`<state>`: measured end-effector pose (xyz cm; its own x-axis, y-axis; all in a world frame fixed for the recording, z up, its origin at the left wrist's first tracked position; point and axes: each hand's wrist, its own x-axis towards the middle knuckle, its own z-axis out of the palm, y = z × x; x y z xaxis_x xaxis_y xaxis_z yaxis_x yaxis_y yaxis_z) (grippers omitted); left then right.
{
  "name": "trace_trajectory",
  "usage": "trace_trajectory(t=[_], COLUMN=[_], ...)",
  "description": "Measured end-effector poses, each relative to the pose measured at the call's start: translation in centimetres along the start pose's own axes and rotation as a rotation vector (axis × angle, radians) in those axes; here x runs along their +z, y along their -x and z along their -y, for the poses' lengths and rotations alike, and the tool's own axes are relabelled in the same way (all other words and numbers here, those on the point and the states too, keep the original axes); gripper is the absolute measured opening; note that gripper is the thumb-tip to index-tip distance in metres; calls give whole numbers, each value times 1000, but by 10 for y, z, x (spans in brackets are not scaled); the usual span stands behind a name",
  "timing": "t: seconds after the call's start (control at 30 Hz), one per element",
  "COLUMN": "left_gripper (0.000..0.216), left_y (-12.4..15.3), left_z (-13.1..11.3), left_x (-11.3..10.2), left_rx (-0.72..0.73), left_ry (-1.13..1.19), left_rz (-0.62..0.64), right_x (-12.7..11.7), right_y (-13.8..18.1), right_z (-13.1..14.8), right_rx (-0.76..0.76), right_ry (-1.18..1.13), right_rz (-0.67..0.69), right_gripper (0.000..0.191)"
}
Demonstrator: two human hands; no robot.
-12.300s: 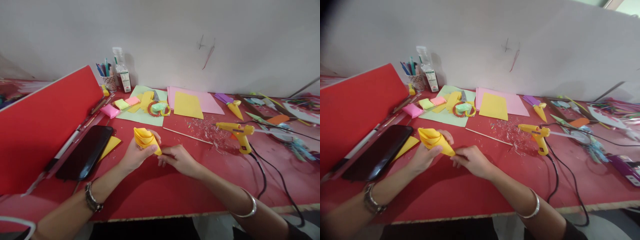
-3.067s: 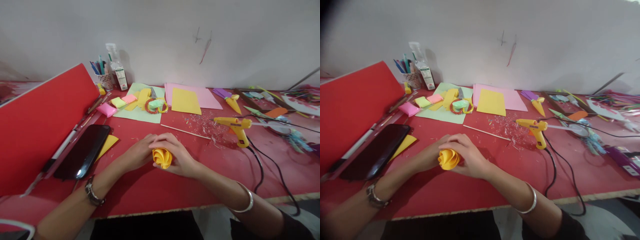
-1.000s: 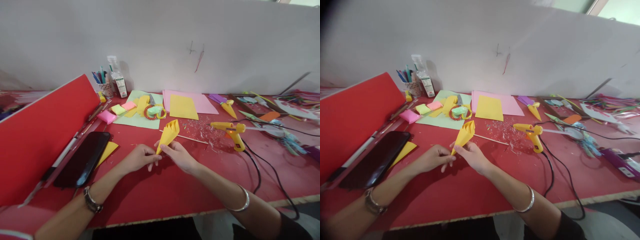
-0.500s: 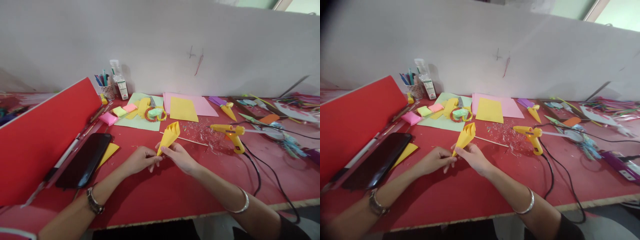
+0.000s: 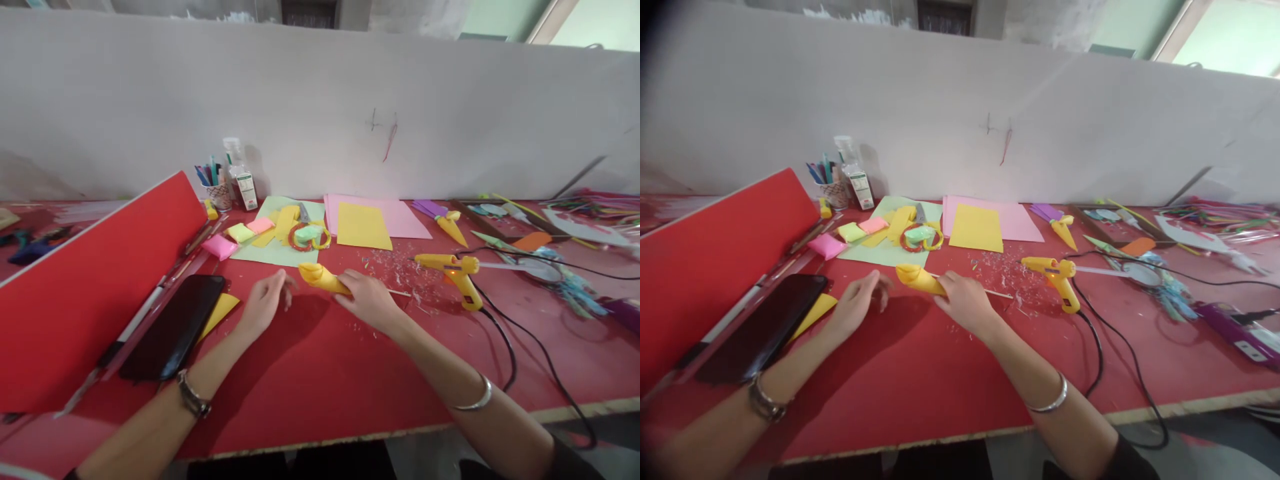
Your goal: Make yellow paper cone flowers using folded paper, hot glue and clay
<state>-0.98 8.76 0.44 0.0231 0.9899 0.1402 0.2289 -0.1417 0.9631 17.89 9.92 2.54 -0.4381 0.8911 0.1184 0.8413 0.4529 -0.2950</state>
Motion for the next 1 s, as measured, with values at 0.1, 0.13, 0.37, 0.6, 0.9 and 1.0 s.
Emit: trace_trajectory(t=[0.1,0.13,0.37,0.6,0.9,1.0], left_gripper=[38,35,23,45,20,21], left_y=[-11,-16,-70,-116,-132,-132], left_z=[4,4,-10,-9,-11,-15], left_x=[-7,-9,-11,22,26,23], left_rx=[81,114,187,198,146,198], left_ry=[-23,-90,-459,-812,-1002,-973], left_rz=[-179,-208,-114,42,122,103], right_x=[-3,-3,0,-2,2,2], right_y=[1,1,1,4,4,3], right_z=[1,2,2,4,-1,0], right_rx=[-58,-74,-126,-161,-168,-169], right_ry=[250,286,343,433,424,400], right_rz=[44,62,111,106,107,81], right_gripper=[16,16,13,21,24,24])
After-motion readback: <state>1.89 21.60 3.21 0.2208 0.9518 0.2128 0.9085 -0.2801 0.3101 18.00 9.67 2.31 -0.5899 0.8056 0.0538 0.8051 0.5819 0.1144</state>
